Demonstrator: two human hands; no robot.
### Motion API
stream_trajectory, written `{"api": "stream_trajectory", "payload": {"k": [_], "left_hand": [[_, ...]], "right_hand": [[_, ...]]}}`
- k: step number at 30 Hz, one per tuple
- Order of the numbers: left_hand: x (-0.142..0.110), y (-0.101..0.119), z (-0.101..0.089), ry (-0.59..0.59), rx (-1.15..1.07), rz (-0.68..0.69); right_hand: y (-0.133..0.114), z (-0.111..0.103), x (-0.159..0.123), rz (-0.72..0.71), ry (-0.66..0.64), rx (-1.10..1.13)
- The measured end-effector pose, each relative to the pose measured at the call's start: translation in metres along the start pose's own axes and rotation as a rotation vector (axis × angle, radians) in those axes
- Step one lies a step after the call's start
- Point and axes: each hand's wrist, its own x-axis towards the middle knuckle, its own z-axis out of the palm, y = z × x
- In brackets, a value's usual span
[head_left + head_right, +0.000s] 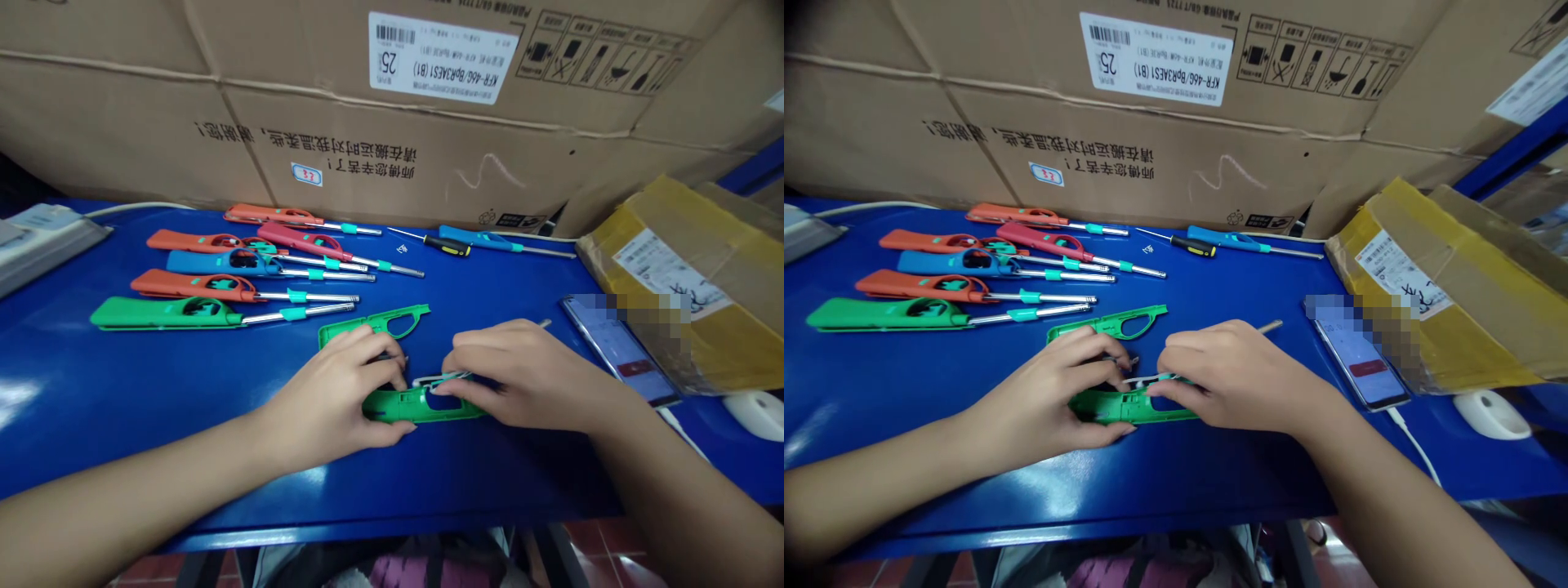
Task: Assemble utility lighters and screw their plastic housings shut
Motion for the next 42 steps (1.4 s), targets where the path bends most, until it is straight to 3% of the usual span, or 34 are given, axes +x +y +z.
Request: {"api": "stream_trajectory", "payload": {"k": [7,13,21,27,36,42], "left_hand": [[0.001,0.002,-0.004,-0.005,0.023,0.008],[0.001,-0.003,-0.013,0.042,0.102,-0.009],[0.006,-0.018,-0.017,0.003,0.153,0.007],[0.004,-0.015,-0.015,0.046,0.161,0.036],[0.002,-0.006,-0.014,-0.108,0.192,0.220],[0.003,-0.007,-0.013,-0.133,0.224,0.204]], "right_hand": [[0.008,-0.002,0.003,0.081,-0.017,0.078],[0.010,0.006,0.008,0.154,-0.170,0.136],[0.014,-0.006,0.003,0.212,-0.197,0.213],[0.017,-0.010,-0.001,0.212,-0.141,0.246],[0.017,-0.009,-0.003,0.246,-0.279,0.260],[0.015,-0.004,0.003,0.277,-0.175,0.119]]}}
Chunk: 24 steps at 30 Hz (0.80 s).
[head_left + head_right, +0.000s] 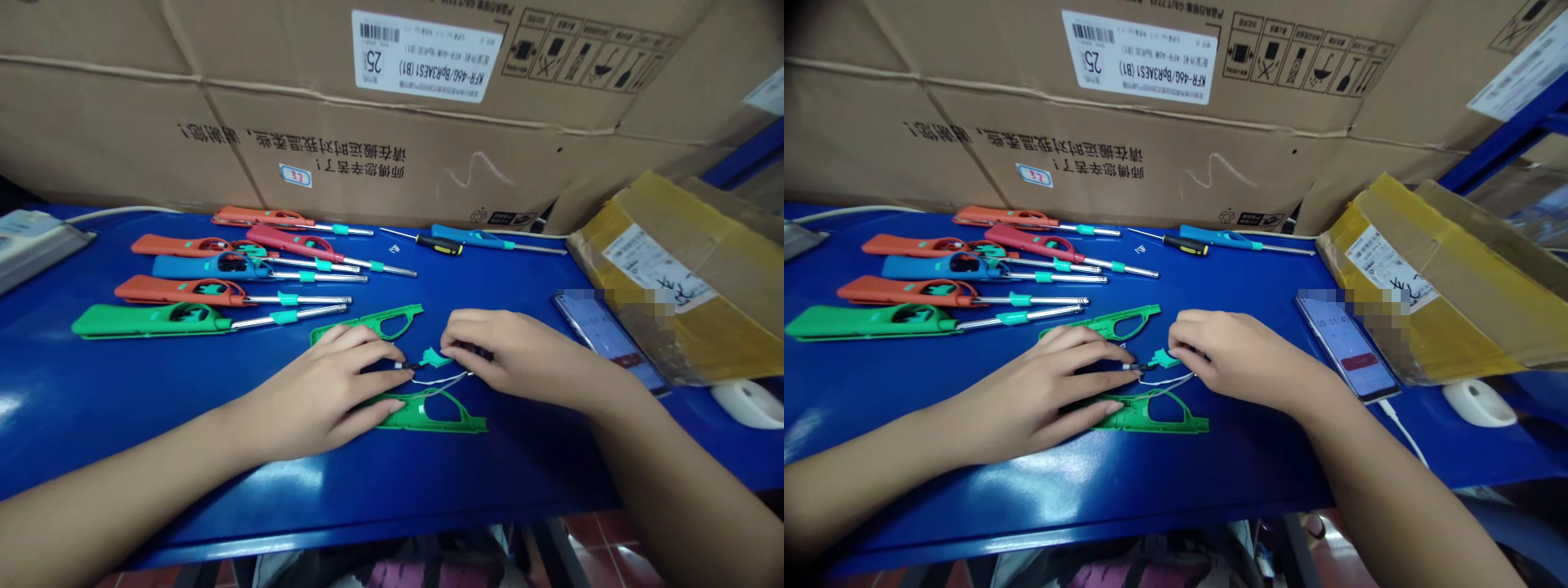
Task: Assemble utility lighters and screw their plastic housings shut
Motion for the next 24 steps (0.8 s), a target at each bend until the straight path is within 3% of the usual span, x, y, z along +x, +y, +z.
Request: {"api": "stream_trajectory", "payload": {"k": [4,9,14,21,24], "left_hand": [[0.001,0.000,0.000,0.020,0.038,-0.032],[0.000,-0.001,-0.001,0.060,0.071,-0.040],[-0.004,0.001,-0.016,0.059,0.142,0.022],[-0.007,0.005,-0.023,-0.048,0.192,0.103],[-0.007,0.005,-0.022,-0.047,0.178,0.115]], "right_hand": [[-0.001,0.000,0.003,0.066,0.097,-0.086],[0.001,-0.007,-0.002,0.038,0.120,-0.112],[-0.003,-0.015,-0.018,0.066,0.245,-0.223],[0.000,-0.006,-0.019,0.004,0.011,0.011],[0.010,-0.002,-0.013,0.003,-0.018,0.072]]}}
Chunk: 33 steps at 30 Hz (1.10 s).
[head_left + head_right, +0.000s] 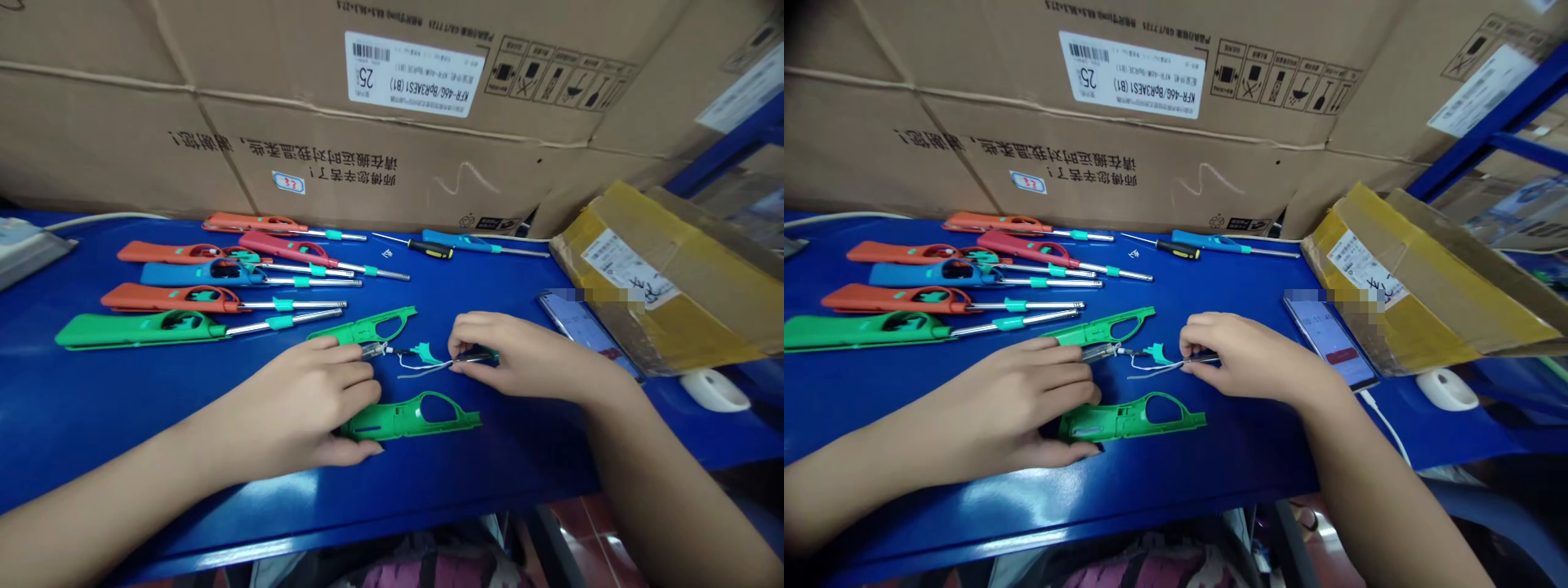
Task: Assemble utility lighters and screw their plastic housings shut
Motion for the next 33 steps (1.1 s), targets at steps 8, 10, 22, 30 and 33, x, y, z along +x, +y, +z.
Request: {"api": "stream_trajectory", "payload": {"k": [8,10,22,30,33], "left_hand": [[-0.005,-0.019,-0.016,0.117,0.129,-0.159],[-0.007,-0.023,-0.018,0.095,0.173,-0.195],[-0.004,-0.032,0.004,0.067,0.100,-0.307],[-0.001,-0.031,0.010,0.118,0.125,-0.325],[-0.002,-0.031,0.010,0.131,0.124,-0.321]], "right_hand": [[0.008,-0.003,0.000,-0.036,0.223,-0.036],[0.005,-0.004,-0.001,-0.059,0.236,-0.011],[0.006,0.000,0.000,-0.052,0.009,-0.002],[0.000,0.027,0.019,0.012,0.267,0.045],[0.006,0.034,0.024,0.010,0.299,0.015]]}}
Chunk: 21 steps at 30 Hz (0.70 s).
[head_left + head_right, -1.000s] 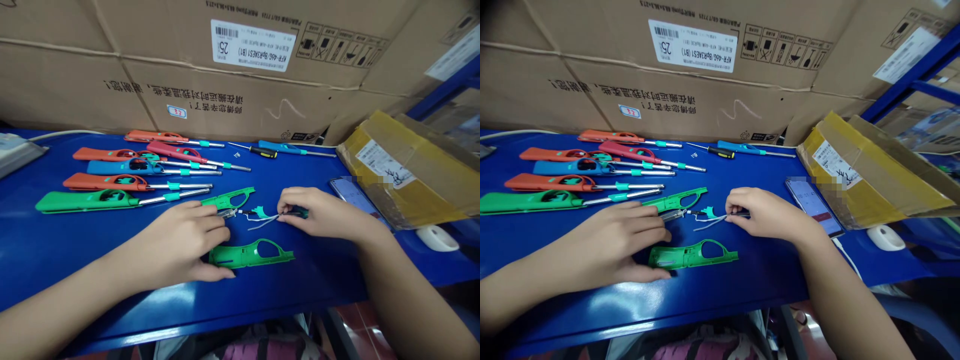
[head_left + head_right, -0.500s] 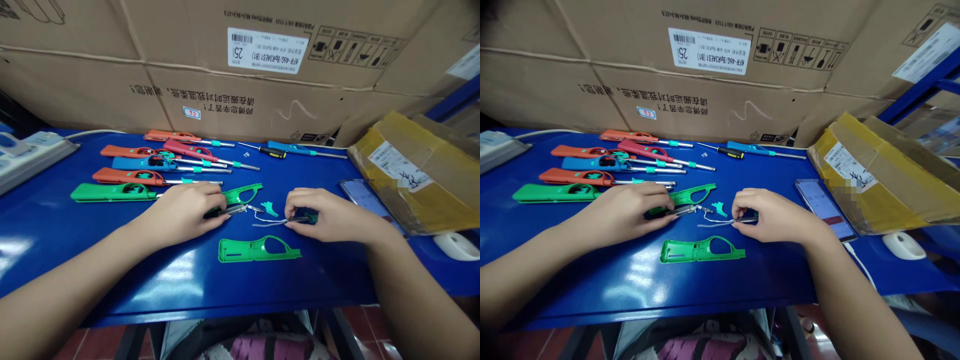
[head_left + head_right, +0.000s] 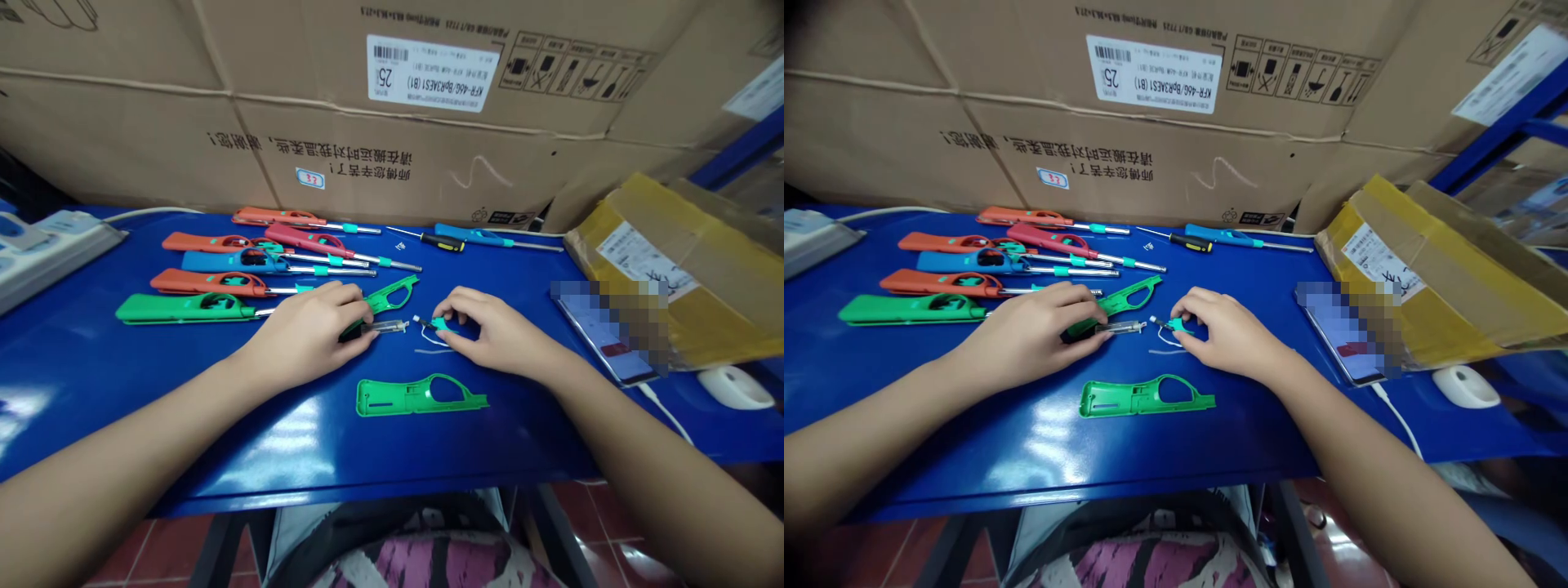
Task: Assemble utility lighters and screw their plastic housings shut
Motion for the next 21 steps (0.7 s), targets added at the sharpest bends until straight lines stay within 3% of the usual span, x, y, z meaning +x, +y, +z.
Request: {"api": "stream_trajectory", "payload": {"k": [6,12,15,18,21], "left_hand": [[-0.001,0.001,0.001,0.027,-0.040,-0.001],[0.001,0.004,0.007,0.027,-0.092,0.009],[0.002,0.010,0.004,0.074,-0.135,0.020],[0.002,0.019,-0.002,0.080,-0.218,0.096],[0.001,0.028,-0.005,0.007,-0.257,0.215]], "right_hand": [[0.010,-0.003,-0.001,0.030,0.065,-0.057],[-0.001,0.001,0.003,-0.011,0.239,-0.100],[-0.006,0.004,0.004,0.010,0.267,-0.103],[-0.008,0.006,0.005,-0.002,0.247,-0.066],[-0.006,0.005,0.004,0.032,0.230,-0.071]]}}
